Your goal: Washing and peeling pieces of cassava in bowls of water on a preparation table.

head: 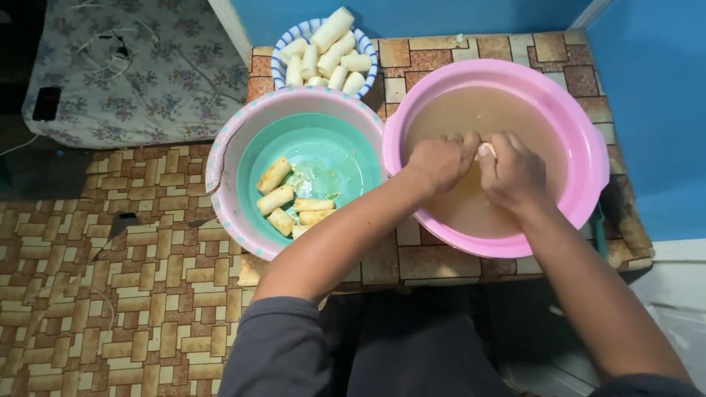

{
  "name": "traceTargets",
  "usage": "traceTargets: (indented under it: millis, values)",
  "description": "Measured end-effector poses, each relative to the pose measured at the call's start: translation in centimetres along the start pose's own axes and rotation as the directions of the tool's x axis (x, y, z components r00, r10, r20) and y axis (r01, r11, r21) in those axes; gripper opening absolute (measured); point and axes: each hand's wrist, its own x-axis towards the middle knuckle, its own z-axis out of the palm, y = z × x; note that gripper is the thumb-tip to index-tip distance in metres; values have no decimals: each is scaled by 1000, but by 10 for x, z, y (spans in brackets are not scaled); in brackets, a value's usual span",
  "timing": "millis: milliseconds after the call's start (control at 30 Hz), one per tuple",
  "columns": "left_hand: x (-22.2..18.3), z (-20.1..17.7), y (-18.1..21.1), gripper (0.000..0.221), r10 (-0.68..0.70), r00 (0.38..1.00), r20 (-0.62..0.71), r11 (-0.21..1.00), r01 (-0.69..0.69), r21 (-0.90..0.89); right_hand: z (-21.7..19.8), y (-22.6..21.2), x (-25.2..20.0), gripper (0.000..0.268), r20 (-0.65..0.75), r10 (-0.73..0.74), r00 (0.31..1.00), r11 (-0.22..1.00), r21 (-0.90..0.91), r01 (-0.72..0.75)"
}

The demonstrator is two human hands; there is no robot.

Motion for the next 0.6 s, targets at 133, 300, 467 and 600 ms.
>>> traceTargets:
  millis: [133, 300, 467, 600]
  values:
    - [-3, -5, 3, 27, 58, 997, 57, 988, -65, 142, 8, 7, 5, 41, 103, 122, 987, 973, -207, -99]
    - [9, 19, 10, 22, 51, 998, 34, 993, -55, 106, 2, 2, 5, 57, 100, 319, 942, 919, -276, -282]
    - [7, 24, 6, 23, 17, 998, 61, 990, -25, 135, 6, 5, 5, 53, 165, 245, 955, 968, -95, -232]
    - [23, 42, -4, 21, 6, 994, 110, 982, -27, 188, 8, 9, 5, 38, 272, 140, 952, 987, 35, -155]
